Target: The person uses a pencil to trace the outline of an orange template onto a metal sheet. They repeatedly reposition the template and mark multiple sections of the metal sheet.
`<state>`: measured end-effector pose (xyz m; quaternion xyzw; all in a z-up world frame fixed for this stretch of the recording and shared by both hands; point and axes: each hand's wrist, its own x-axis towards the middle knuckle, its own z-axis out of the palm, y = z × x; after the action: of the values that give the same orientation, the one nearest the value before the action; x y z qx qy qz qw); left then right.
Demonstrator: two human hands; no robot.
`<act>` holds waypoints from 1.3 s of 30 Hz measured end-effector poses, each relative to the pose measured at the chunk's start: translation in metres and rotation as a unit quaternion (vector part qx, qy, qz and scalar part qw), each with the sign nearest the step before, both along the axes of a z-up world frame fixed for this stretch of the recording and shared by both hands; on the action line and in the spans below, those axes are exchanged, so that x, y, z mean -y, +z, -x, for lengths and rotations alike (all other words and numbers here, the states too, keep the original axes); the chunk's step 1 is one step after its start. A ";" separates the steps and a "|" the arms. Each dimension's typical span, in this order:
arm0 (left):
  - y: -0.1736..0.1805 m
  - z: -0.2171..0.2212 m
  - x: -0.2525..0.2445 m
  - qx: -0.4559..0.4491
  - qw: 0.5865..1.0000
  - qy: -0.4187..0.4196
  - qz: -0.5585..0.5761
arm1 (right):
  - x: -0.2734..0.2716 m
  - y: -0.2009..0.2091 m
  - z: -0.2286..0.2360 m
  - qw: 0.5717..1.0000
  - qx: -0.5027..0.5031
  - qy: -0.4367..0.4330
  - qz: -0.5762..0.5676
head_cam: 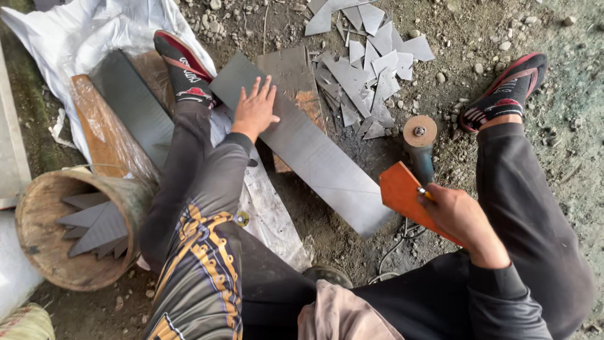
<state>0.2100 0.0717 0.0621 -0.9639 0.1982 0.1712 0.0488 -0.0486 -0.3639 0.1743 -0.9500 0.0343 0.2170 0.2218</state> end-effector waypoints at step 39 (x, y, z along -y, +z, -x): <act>-0.045 -0.069 -0.055 -0.073 0.987 0.144 -0.014 | -0.084 -0.220 0.075 0.924 -0.312 -0.158 -0.158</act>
<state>0.2790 0.1268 0.0169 -0.9664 0.0578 0.2494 0.0223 -0.1240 -0.2803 -0.0454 -0.7694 0.2167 0.4668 0.3784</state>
